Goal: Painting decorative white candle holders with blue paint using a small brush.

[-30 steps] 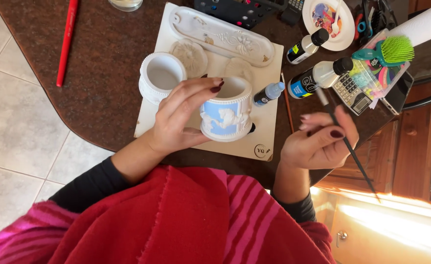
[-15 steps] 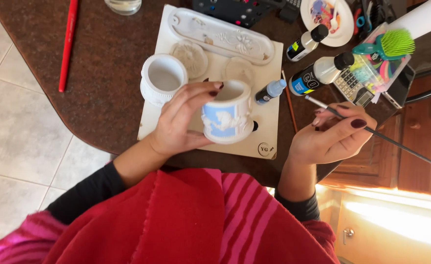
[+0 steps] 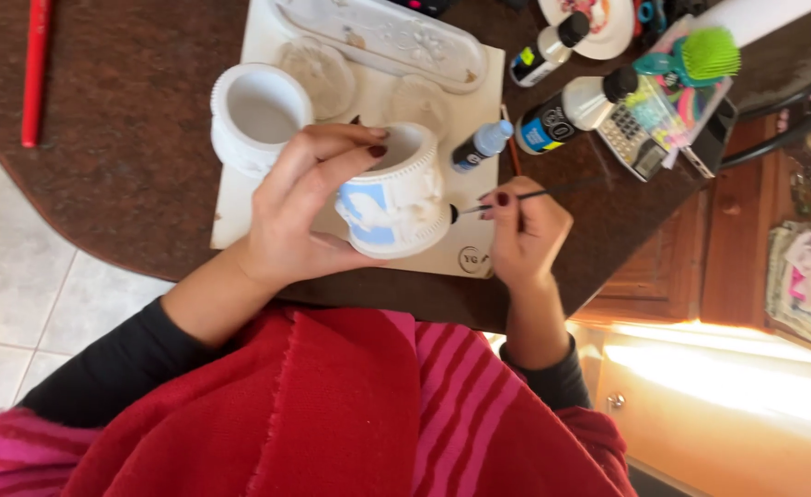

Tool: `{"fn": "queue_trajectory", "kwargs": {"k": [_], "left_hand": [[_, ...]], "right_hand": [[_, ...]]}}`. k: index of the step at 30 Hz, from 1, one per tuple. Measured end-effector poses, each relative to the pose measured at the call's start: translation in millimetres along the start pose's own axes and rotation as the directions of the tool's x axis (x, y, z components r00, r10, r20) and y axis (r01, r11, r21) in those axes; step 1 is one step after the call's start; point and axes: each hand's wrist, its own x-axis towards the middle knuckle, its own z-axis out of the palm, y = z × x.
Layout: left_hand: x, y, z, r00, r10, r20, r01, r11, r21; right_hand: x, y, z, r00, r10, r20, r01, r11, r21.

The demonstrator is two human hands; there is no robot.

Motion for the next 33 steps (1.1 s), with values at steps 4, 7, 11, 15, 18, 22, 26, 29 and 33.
{"fn": "queue_trajectory", "kwargs": {"k": [4,7,11,15,18,22,26,29,33], "left_hand": [[-3.1,-3.3,4.1,1.0,-0.009,0.026,0.009,1.0,-0.026],[-3.5,-4.7,5.6,0.999,-0.026,0.036,0.029,0.997,-0.078],[-1.8,-7.6,5.6,0.999,-0.042,0.02,0.044,0.994,-0.097],[-2.4,-8.0,4.7,0.998,-0.067,0.014,0.068,0.991,-0.113],[-2.7,-5.0,4.9,0.993,-0.121,0.008,0.121,0.987,-0.103],[-7.7,-0.9,1.5,0.978,-0.204,0.046,0.208,0.97,-0.123],[-14.7,6.5,-0.9,0.949,-0.305,0.084,0.311,0.948,-0.07],[-24.9,13.0,-3.6,0.933,-0.348,0.088,0.353,0.934,-0.048],[-20.9,16.3,-11.8,0.947,-0.309,0.091,0.306,0.951,0.042]], "right_hand": [[4.3,-6.8,3.9,0.998,0.004,0.057,-0.004,1.0,0.013],[7.5,-9.9,4.9,0.994,0.024,0.105,-0.024,1.0,-0.005],[11.3,-9.9,6.2,0.988,0.006,0.151,0.001,0.999,-0.047],[12.1,-9.0,8.6,0.982,0.015,0.186,0.001,0.996,-0.085],[12.3,-6.9,7.6,0.98,0.017,0.198,0.004,0.995,-0.103],[-8.7,16.6,-7.8,0.994,0.02,0.105,-0.018,1.0,-0.022],[-13.1,45.2,-17.3,0.974,0.098,-0.204,-0.037,0.958,0.284],[-7.8,21.0,-21.7,0.927,0.252,-0.277,-0.085,0.863,0.499],[-10.5,-25.3,-9.2,0.92,0.318,-0.23,-0.103,0.762,0.639]]}}
